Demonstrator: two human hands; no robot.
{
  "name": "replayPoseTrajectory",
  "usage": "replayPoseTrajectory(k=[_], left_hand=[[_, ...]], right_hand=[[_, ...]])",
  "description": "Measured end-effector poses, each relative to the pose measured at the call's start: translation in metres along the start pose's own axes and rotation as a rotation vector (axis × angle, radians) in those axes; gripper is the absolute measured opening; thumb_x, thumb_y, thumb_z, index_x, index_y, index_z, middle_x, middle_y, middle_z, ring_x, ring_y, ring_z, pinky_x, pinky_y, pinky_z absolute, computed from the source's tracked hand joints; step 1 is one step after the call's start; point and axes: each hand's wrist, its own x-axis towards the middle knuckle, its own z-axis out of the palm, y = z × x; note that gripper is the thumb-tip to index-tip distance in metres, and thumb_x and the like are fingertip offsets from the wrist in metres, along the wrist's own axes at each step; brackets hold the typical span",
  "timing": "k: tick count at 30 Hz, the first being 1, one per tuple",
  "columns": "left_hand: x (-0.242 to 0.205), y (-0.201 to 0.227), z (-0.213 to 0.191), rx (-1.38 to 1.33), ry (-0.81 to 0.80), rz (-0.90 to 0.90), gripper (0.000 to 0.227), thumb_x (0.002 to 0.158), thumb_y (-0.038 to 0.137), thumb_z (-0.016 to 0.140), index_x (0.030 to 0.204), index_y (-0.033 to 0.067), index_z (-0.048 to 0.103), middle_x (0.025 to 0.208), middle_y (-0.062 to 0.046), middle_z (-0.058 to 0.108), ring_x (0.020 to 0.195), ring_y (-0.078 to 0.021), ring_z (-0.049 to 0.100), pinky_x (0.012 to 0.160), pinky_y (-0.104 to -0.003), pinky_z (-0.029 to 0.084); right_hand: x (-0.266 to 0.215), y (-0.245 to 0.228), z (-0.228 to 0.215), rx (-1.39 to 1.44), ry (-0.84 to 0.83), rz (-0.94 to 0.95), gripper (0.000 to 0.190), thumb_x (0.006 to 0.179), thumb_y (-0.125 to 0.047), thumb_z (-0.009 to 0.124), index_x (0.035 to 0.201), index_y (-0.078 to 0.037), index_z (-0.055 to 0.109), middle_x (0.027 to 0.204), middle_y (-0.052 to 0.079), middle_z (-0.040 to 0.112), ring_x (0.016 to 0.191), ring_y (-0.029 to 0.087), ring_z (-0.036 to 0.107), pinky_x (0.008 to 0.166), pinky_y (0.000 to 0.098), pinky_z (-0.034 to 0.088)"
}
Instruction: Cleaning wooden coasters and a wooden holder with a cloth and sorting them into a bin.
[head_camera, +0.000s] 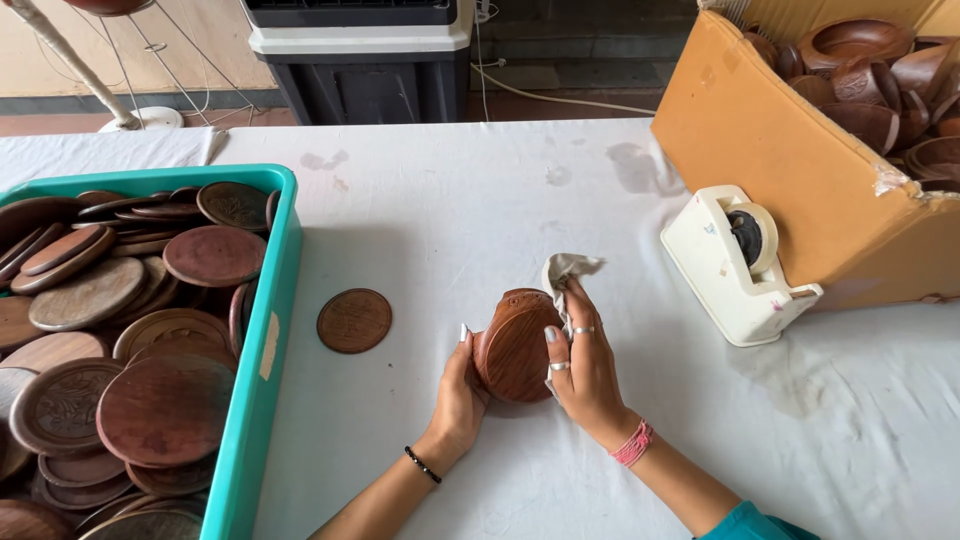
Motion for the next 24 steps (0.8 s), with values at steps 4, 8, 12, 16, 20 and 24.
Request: replayPoseTrajectory(k=[4, 8, 12, 16, 20, 24], left_hand=[[-0.002, 0.007, 0.005, -0.066, 0.026, -0.051, 0.057, 0.101, 0.05, 0.031, 0.135, 0.0119, 0.056, 0.135, -0.007, 0.063, 0.126, -0.0196, 0.058, 0.109, -0.041, 0.047], [-0.005, 0.012, 0.015, -0.064, 0.117, -0.127, 0.057, 0.101, 0.05, 0.021, 0.14, 0.02, 0.051, 0.141, -0.007, 0.058, 0.133, -0.0181, 0.054, 0.115, -0.042, 0.044], [0.008, 0.008, 0.007, -0.137, 0.183, -0.111, 0.06, 0.103, 0.051, 0.019, 0.139, 0.0155, 0.051, 0.138, -0.01, 0.058, 0.133, -0.0198, 0.054, 0.115, -0.041, 0.043], [0.013, -0.006, 0.001, -0.076, 0.13, -0.125, 0.061, 0.103, 0.049, 0.021, 0.136, 0.0093, 0.053, 0.127, -0.013, 0.063, 0.124, -0.025, 0.058, 0.109, -0.044, 0.048], [0.017, -0.029, -0.01, -0.041, 0.033, -0.076, 0.057, 0.104, 0.044, 0.025, 0.136, 0.0054, 0.053, 0.128, -0.014, 0.063, 0.122, -0.0258, 0.058, 0.108, -0.046, 0.047], [0.005, 0.004, 0.008, -0.005, 0.071, -0.116, 0.059, 0.103, 0.046, 0.022, 0.139, 0.0111, 0.053, 0.135, -0.009, 0.062, 0.128, -0.0188, 0.056, 0.113, -0.04, 0.043]], right_hand=[[-0.007, 0.0, 0.005, -0.144, -0.008, -0.241, 0.051, 0.104, -0.007, 0.044, 0.152, 0.007, 0.032, 0.159, 0.029, 0.034, 0.148, 0.044, 0.036, 0.121, 0.0518, 0.036], [-0.033, 0.021, 0.027, -0.217, -0.137, -0.267, 0.051, 0.102, -0.001, 0.043, 0.153, 0.003, 0.041, 0.16, 0.023, 0.041, 0.149, 0.041, 0.04, 0.12, 0.0511, 0.038], [-0.026, -0.011, 0.021, -0.192, -0.243, -0.331, 0.049, 0.102, -0.015, 0.052, 0.148, 0.001, 0.05, 0.153, 0.019, 0.048, 0.138, 0.038, 0.05, 0.113, 0.0497, 0.042], [-0.012, -0.013, 0.022, -0.221, -0.314, -0.303, 0.049, 0.097, -0.023, 0.057, 0.142, -0.005, 0.059, 0.144, 0.017, 0.051, 0.124, 0.033, 0.05, 0.112, 0.0525, 0.039], [0.008, -0.004, 0.015, -0.193, -0.202, -0.191, 0.051, 0.094, -0.011, 0.053, 0.144, -0.006, 0.058, 0.151, 0.023, 0.043, 0.136, 0.037, 0.042, 0.114, 0.0532, 0.036], [-0.006, 0.005, 0.008, -0.073, -0.188, -0.101, 0.054, 0.092, -0.005, 0.048, 0.146, -0.002, 0.05, 0.157, 0.028, 0.035, 0.143, 0.041, 0.04, 0.103, 0.0488, 0.045]])
